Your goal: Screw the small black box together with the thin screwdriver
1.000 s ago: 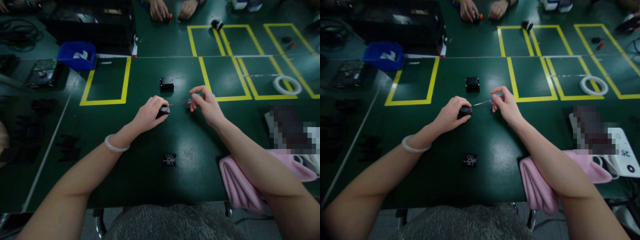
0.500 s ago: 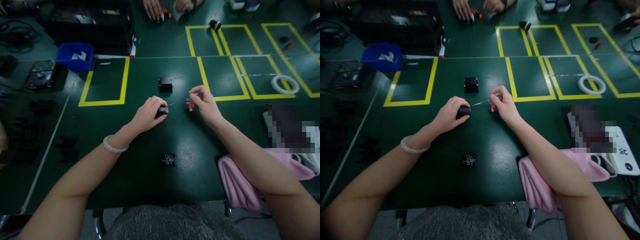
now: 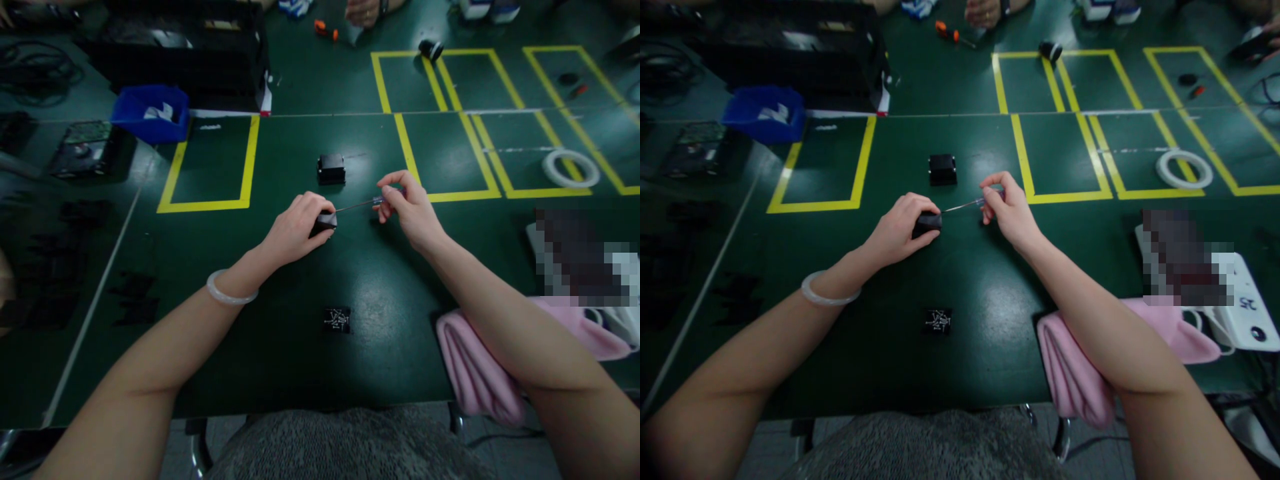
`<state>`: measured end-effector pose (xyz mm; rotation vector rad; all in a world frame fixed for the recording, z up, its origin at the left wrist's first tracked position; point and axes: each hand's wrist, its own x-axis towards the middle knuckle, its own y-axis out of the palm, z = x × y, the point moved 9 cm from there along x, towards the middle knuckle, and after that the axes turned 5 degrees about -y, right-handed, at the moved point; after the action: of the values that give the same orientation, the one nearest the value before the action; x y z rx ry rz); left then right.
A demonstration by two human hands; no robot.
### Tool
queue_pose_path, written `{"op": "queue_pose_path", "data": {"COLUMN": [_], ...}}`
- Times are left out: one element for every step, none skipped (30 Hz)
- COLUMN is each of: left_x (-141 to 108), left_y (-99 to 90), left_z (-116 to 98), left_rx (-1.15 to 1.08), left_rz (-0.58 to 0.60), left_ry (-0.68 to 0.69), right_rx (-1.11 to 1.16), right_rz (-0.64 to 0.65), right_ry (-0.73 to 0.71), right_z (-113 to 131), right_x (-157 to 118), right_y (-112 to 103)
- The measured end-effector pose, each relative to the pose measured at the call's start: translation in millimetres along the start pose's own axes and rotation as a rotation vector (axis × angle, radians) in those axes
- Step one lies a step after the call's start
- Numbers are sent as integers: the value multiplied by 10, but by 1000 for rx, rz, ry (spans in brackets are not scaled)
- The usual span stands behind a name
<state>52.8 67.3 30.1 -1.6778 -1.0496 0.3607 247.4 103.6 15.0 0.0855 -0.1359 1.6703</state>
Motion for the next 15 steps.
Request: {"op": "queue_pose_path", "data": {"left_x": [0,0,0,0,1,2,3,4,4,5,5,4,3,2,1], "left_y": [-2,-3,-3,-2,-1,1,3,5,6,9,10,10,9,7,4], "left_z": [-1,-3,-3,-3,-3,-3,-2,-2,-1,0,2,3,5,5,5], "left_rx": [1,2,4,5,7,9,11,12,13,12,10,7,4,1,-1], "left_rz": [0,-1,-1,-1,-1,-1,-1,-2,-2,-1,-1,-2,-4,-6,-9], "left_ry": [0,1,1,1,1,2,2,3,4,3,2,0,-2,-3,-2], "right_rx": [-1,-3,-7,-13,-18,-20,-19,-16,-14,-16,-22,-29,-34,-33,-25], "right_rz": [0,1,2,3,5,9,10,8,4,0,-2,-1,2,7,11], "right_ry": [3,6,9,12,13,13,12,9,2,-6,-15,-23,-30,-33,-31], "right_z": [-1,-1,0,2,5,6,5,3,0,-3,-7,-10,-14,-18,-23], "right_x": [-1,-2,-4,-5,-6,-6,-4,-1,4,9,14,18,21,22,22], "right_y": [-1,-1,-1,0,2,6,7,4,-2,-9,-15,-20,-21,-20,-17]}}
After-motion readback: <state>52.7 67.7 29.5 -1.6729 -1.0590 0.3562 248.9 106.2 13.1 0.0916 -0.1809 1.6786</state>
